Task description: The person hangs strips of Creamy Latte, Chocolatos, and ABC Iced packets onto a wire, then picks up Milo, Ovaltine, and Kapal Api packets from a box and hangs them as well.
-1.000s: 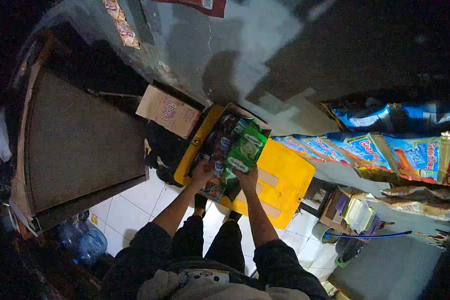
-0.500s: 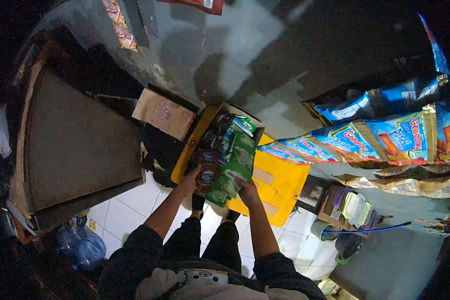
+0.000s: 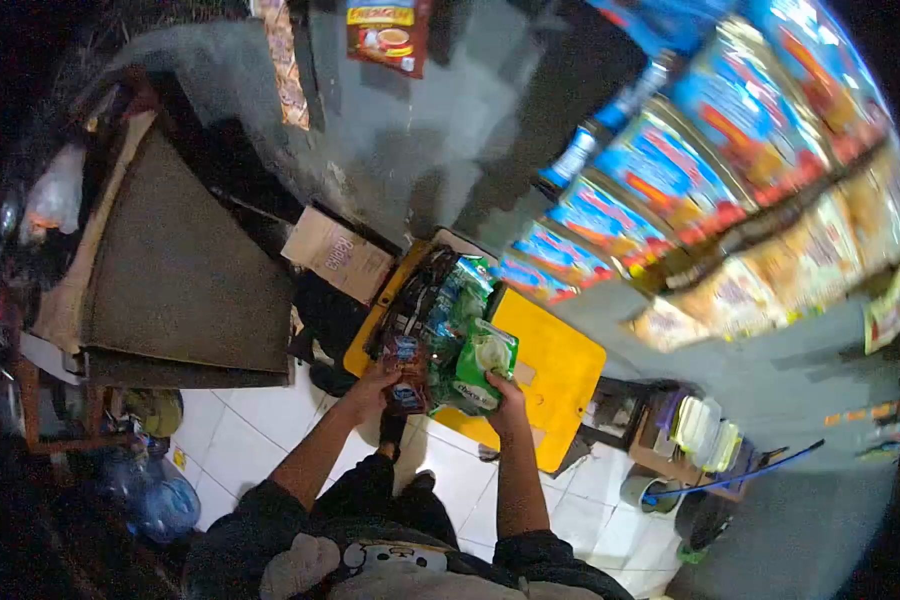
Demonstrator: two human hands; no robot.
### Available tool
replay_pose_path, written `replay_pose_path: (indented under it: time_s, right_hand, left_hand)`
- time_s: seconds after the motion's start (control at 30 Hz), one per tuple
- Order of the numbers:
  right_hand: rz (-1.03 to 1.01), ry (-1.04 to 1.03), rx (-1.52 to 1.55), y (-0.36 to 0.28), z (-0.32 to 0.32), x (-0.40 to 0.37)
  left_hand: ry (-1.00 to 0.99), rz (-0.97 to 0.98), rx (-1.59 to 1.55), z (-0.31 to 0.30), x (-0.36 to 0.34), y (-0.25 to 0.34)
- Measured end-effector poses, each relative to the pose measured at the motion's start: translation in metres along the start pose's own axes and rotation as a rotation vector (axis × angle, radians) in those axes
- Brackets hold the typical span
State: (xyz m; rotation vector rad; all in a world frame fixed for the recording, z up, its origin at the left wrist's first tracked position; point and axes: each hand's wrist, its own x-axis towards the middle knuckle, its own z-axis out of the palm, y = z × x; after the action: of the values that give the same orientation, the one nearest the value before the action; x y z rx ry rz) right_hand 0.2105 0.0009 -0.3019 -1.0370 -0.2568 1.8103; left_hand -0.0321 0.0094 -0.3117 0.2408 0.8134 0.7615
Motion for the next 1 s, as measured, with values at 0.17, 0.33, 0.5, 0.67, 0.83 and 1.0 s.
replay_pose_path:
  time_s: [0.17,0.33,0.5,0.67,0.83,1.0]
  right_hand:
    - [-0.196,-0.096,0.084,-0.011,0.016,-0.089]
    - [-0.307,-0.147,0.2,-0.035,0.016,-0.174]
    - [-0.374,-0.222,0.13,-0.045,0.009,-0.238]
    - [-0.356,-0.302,0.413,-0.049,0.013,-0.271]
    - [-0.348,-0.127,0.404,-0.06,0.011,-0.298]
    - [-0.359,-0.218,0.269,-0.07,-0.01,-0.325]
  left_hand:
    - [-0.185,0.168,-0.119,0.043,-0.061,-0.018]
    - [-0.241,0.189,-0.21,0.078,-0.095,-0.025]
    - [-0.348,0.442,-0.084,0.122,-0.143,-0.015]
    - [-0.438,0.381,0.061,0.16,-0.188,-0.008]
    - [-0.538,0.361,0.302,0.185,-0.204,-0.016]
    - [-0.483,0.554,0.517,0.221,-0.231,-0.021]
